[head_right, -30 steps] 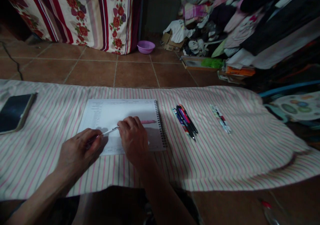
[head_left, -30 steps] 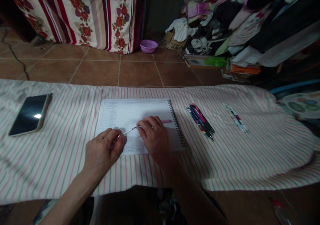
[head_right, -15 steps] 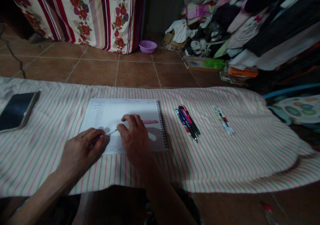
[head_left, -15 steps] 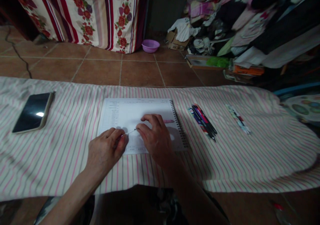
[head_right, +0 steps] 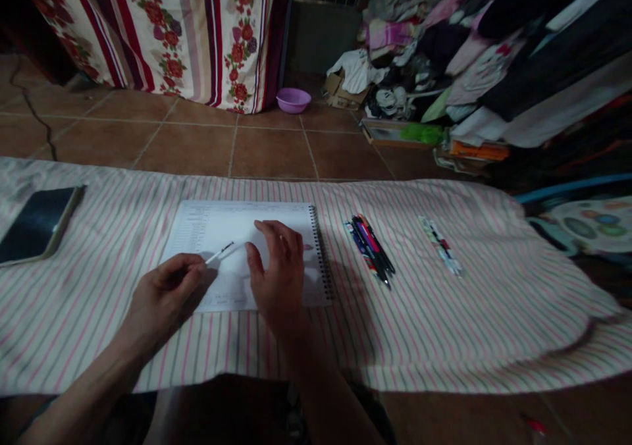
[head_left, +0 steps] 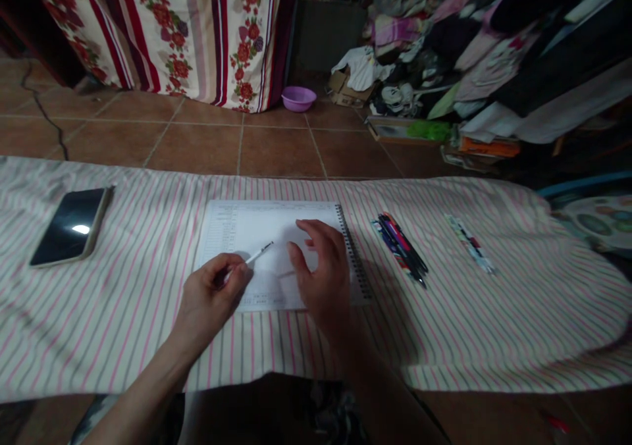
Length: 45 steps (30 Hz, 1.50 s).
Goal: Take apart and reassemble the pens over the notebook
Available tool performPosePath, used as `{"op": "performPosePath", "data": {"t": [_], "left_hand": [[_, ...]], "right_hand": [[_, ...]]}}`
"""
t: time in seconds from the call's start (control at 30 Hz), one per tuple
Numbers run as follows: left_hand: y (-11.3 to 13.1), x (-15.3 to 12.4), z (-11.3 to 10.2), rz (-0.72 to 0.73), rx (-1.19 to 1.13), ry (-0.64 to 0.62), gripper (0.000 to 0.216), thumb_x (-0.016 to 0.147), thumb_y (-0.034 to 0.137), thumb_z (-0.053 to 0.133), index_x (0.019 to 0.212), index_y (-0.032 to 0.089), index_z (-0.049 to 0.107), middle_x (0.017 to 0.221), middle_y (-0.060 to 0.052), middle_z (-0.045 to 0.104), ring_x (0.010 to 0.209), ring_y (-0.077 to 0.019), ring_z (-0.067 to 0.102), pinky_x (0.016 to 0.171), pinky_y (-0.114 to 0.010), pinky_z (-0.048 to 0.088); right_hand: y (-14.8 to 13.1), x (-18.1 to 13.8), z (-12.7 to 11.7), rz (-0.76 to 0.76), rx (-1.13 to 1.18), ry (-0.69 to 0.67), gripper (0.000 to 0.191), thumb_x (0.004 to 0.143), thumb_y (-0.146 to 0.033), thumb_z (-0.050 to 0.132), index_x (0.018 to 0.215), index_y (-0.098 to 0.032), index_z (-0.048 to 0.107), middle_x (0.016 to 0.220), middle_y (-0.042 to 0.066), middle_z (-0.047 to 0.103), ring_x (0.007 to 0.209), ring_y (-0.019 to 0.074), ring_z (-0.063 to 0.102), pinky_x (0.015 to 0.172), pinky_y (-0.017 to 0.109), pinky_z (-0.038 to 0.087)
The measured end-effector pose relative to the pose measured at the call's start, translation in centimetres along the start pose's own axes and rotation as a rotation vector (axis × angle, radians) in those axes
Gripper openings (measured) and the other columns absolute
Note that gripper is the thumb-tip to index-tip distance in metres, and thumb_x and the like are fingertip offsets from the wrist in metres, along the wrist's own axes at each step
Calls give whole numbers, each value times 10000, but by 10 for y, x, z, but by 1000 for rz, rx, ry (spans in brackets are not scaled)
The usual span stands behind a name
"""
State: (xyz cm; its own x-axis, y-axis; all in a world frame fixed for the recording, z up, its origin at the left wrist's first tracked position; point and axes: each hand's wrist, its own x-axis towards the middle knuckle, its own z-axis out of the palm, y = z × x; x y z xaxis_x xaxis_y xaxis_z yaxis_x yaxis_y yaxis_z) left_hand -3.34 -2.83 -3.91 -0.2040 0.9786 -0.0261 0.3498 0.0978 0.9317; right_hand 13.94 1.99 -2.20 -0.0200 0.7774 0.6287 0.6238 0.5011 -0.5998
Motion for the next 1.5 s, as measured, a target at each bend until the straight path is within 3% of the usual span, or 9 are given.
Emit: {"op": "performPosePath", "data": {"t": [0.2,0.43,0.93,1.3,1.4,1.5], "left_hand": [[12,-1,9,-166,-355,-29,272,754,448,646,760,183,584,564,52,442,476,-74,401,458,-214,367],[19,-5,16,-189,-409,-54,285,740,452,661,748,181,574,578,53,426,492,-67,376,467,-207,355],[10,-3,17,-125,-355,-91,272,778,455,633,769,189,579,565,51,438,500,-76,389,473,-209,351],[7,-3,16,-88,-322,-71,252,791,437,633,773,189,589,571,48,441,502,-71,383,464,-201,352],[11,-3,16,-121,-371,-70,253,776,434,649,775,189,586,567,52,439,501,-70,384,468,-201,354],[16,-4,16,-164,-443,-63,250,764,421,664,764,183,587,551,60,421,484,-59,365,448,-188,321]], "right_hand": [[-2,0,5,274,359,-146,165,837,-253,546,901,-194,686,945,77,638,861,165,622,664,274,552],[-6,1,3,575,648,-275,140,756,-313,646,841,-229,720,973,33,678,855,153,643,686,247,531],[-10,3,1,753,778,-310,152,715,-323,691,826,-230,736,881,9,720,809,156,640,730,273,494],[-11,2,4,735,748,-279,135,702,-335,703,775,-227,738,837,14,729,797,163,652,723,282,506],[-11,2,4,726,750,-286,193,694,-346,712,842,-225,737,900,26,732,849,173,657,754,296,514],[-4,6,0,735,808,-291,371,653,-338,746,1007,-234,702,987,40,727,869,172,653,749,305,519]]}}
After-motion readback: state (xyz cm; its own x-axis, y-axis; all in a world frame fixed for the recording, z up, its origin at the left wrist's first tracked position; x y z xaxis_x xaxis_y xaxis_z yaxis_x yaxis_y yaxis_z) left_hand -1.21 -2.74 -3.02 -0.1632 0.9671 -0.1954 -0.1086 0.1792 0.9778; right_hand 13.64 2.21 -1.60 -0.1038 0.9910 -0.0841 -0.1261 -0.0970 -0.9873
